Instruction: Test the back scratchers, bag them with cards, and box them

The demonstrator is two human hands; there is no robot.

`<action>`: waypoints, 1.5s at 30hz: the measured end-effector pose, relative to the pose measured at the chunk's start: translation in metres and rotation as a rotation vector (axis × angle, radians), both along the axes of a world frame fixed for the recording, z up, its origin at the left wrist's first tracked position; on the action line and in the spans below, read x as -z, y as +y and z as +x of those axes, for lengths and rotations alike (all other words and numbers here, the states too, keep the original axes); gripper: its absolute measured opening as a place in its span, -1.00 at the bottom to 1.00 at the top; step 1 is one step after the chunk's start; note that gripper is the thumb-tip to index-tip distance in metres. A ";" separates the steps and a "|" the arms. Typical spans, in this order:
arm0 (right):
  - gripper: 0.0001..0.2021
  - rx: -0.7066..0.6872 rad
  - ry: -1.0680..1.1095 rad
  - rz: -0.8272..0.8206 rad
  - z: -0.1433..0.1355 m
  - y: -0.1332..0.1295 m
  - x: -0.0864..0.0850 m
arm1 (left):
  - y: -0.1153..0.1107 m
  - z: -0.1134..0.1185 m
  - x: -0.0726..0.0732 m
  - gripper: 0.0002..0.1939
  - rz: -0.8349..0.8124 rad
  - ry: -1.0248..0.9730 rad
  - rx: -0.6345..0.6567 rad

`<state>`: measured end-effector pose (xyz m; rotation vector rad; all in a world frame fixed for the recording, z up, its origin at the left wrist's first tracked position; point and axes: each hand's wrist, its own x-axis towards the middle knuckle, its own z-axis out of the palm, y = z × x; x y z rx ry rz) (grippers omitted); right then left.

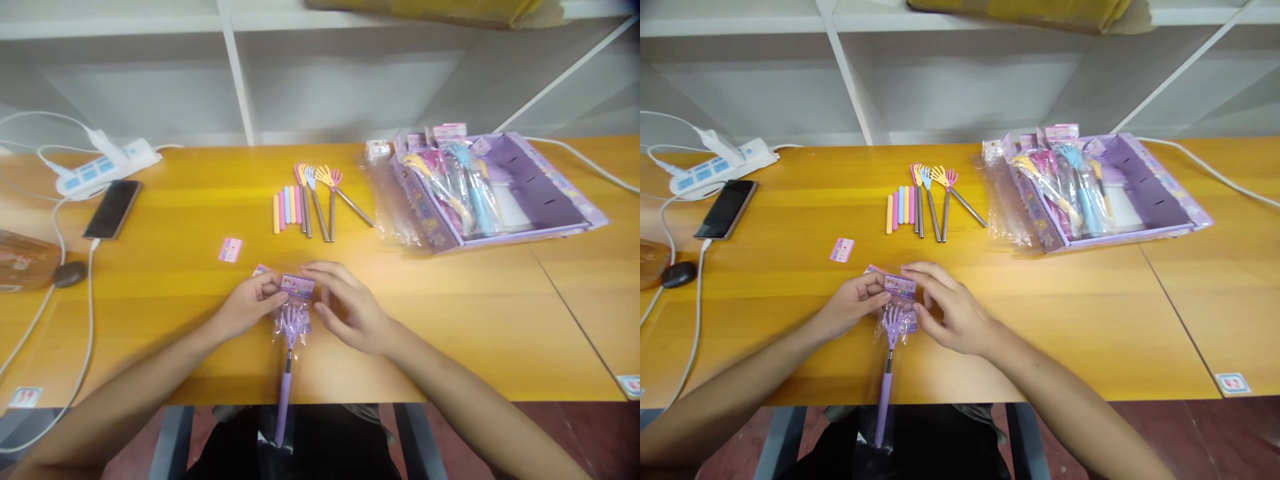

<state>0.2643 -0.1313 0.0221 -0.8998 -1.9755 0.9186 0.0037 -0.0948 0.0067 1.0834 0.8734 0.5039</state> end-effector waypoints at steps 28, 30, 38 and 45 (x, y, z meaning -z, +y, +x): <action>-0.44 -0.187 -0.224 0.170 -0.005 -0.001 0.002 | -0.002 0.000 -0.004 -0.61 0.104 0.041 -0.136; -0.43 -0.185 -0.220 0.152 -0.006 -0.001 0.002 | -0.002 0.000 -0.004 -0.61 0.095 0.055 -0.126; -0.49 -0.156 -0.188 0.182 -0.003 0.002 0.002 | -0.001 -0.001 -0.002 -0.57 0.147 0.072 -0.114; -0.59 -0.119 -0.162 0.186 0.000 0.001 0.001 | 0.000 0.000 0.000 -0.56 0.159 0.058 -0.115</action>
